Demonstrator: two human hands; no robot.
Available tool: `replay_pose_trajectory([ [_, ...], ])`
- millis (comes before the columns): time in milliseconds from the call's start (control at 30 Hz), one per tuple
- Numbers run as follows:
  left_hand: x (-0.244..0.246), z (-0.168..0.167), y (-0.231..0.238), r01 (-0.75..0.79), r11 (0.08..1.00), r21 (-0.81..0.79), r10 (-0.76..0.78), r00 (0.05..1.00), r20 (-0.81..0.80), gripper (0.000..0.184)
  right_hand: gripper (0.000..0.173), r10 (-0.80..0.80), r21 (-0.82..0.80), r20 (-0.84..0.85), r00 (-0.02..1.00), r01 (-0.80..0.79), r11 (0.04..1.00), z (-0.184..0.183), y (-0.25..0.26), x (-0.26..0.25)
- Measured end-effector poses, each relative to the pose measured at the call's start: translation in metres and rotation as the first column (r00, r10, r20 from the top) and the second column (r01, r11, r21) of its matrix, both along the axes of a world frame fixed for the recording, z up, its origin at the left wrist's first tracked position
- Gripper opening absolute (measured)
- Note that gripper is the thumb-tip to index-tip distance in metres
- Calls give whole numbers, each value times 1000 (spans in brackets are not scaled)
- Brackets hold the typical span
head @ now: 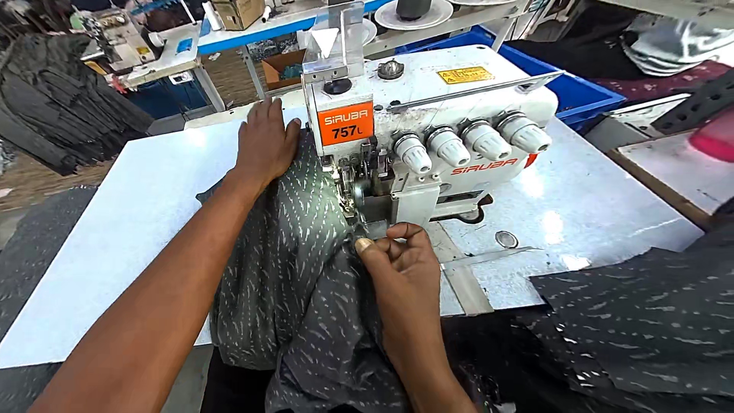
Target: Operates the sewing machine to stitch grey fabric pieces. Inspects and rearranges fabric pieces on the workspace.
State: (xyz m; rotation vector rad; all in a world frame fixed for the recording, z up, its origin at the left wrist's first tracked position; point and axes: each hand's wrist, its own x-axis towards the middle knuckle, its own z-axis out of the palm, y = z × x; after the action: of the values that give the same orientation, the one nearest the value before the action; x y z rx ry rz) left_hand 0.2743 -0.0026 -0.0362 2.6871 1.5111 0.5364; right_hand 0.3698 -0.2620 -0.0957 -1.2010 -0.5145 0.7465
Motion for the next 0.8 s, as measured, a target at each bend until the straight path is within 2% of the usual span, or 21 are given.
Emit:
replay_pose_trajectory([
  [33,-7,-1,-7,53,991,126,-65,993,96,61,29,-7,13,11,1000,7,1000,-1,-1,-1],
  [67,-19,0,-27,106,978,178,-140,971,195,58,29,1,29,63,998,-3,1000,-4,-6,-1],
  [133,-63,-7,-104,201,974,108,-227,897,379,53,34,86,9,298,951,-93,996,-13,-29,5],
  [167,-93,-23,-153,229,972,52,-225,848,480,45,40,186,-56,395,900,-178,982,-17,-50,12],
  [200,-124,-45,-202,224,974,-22,-170,797,580,34,46,321,-160,456,830,-279,947,-18,-73,21],
  [267,-170,-94,-286,185,935,-302,94,693,715,19,53,590,-401,476,652,-436,806,-28,-114,42],
  [300,-185,-120,-314,155,881,-447,262,626,735,23,52,712,-492,427,557,-517,700,-36,-129,53],
  [367,-203,-160,-336,85,729,-679,521,573,632,65,50,872,-636,302,384,-600,485,-59,-151,76],
  [400,-206,-174,-332,66,685,-725,570,571,591,86,51,909,-716,258,328,-566,408,-71,-157,86],
  [433,-203,-181,-324,72,683,-727,568,575,590,98,53,934,-816,211,287,-474,330,-78,-159,91],
  [467,-195,-181,-315,100,688,-719,536,597,597,103,55,953,-905,164,253,-345,247,-79,-157,92],
  [500,-183,-177,-307,116,697,-708,505,621,599,98,54,955,-941,164,246,-253,226,-80,-155,89],
  [533,-169,-173,-301,117,699,-705,502,622,601,86,48,934,-926,245,262,-224,305,-78,-153,84],
  [567,-159,-171,-300,138,685,-716,527,585,617,72,39,876,-856,380,296,-245,454,-76,-153,75],
  [633,-157,-161,-305,264,638,-723,573,464,676,48,22,631,-551,622,464,-313,773,-66,-146,49],
  [667,-165,-148,-305,346,618,-706,562,434,704,41,17,493,-368,648,581,-328,870,-57,-139,36],
  [700,-178,-128,-301,387,612,-690,529,447,721,37,14,397,-188,590,703,-359,914,-49,-134,22],
  [733,-193,-101,-291,356,634,-687,481,514,710,37,16,378,-29,477,793,-416,909,-43,-133,10],
  [767,-208,-69,-277,271,685,-676,424,606,673,38,22,426,87,370,825,-487,869,-41,-133,-2],
  [800,-219,-36,-257,141,763,-631,377,695,612,36,27,490,144,312,814,-550,823,-44,-136,-12],
])
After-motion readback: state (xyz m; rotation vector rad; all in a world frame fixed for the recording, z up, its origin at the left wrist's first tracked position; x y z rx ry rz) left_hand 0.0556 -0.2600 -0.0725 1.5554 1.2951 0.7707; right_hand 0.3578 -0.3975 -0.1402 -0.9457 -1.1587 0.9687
